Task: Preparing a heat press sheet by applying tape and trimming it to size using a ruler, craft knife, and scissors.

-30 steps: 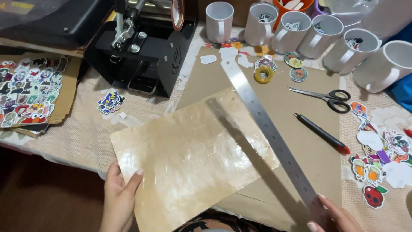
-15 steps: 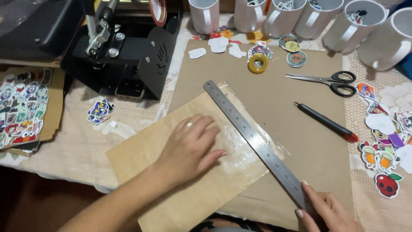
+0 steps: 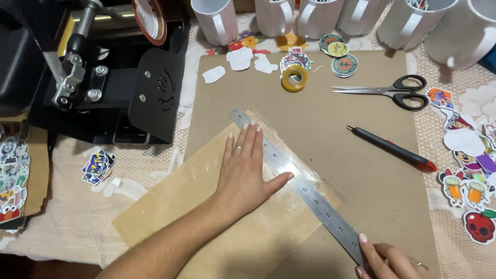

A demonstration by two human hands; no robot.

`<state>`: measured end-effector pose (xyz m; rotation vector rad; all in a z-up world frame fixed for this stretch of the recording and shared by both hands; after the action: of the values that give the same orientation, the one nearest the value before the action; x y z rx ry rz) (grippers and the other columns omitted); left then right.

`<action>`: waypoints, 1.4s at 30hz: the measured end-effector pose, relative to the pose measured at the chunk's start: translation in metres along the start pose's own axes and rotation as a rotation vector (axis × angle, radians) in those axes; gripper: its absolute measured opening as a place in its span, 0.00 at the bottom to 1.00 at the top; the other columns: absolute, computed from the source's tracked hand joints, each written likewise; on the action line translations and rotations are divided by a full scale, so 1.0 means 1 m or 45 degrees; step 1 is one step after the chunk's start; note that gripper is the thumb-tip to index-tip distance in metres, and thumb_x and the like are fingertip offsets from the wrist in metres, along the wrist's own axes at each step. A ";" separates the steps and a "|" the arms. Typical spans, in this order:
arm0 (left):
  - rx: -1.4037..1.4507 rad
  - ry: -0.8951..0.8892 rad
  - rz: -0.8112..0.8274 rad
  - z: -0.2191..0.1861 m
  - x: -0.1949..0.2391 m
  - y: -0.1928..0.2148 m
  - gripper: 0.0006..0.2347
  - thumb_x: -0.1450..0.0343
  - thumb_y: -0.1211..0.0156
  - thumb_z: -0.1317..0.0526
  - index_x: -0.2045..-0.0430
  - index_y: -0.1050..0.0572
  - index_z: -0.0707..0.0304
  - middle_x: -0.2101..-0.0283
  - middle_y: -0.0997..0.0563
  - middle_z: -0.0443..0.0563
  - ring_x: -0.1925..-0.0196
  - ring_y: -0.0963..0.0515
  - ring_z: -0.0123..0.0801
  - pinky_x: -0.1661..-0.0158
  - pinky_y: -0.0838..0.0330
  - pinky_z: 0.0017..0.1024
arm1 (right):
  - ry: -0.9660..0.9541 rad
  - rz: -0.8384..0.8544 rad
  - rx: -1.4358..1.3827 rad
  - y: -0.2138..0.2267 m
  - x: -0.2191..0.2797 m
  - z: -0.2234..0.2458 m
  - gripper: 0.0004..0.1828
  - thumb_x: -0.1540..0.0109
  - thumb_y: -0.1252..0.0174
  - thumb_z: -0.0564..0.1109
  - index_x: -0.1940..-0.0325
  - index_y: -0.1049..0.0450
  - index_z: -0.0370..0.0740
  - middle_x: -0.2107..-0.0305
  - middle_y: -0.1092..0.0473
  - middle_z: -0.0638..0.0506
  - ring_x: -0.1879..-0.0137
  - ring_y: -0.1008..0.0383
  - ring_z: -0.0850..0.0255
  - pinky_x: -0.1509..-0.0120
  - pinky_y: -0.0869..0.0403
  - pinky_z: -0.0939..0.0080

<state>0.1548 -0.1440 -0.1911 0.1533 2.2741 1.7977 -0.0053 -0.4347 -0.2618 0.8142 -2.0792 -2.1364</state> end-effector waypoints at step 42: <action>0.087 0.195 0.140 -0.010 -0.020 0.000 0.57 0.45 0.26 0.36 0.31 0.56 0.75 0.25 0.59 0.68 0.23 0.62 0.55 0.29 0.70 0.48 | 0.897 -0.120 -0.561 0.040 -0.081 0.009 0.21 0.30 0.57 0.53 0.35 0.35 0.45 0.33 0.37 0.50 0.29 0.37 0.52 0.27 0.39 0.46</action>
<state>0.1717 -0.1586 -0.1865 0.1604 2.4795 1.8443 0.0480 -0.3986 -0.1982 1.3481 -1.1968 -1.8426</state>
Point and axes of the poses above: each hand's wrist, its own x-axis away from the middle knuckle, its own y-axis out of the back of the hand, z = x × y, the point moved 9 cm from there along -x, towards the middle knuckle
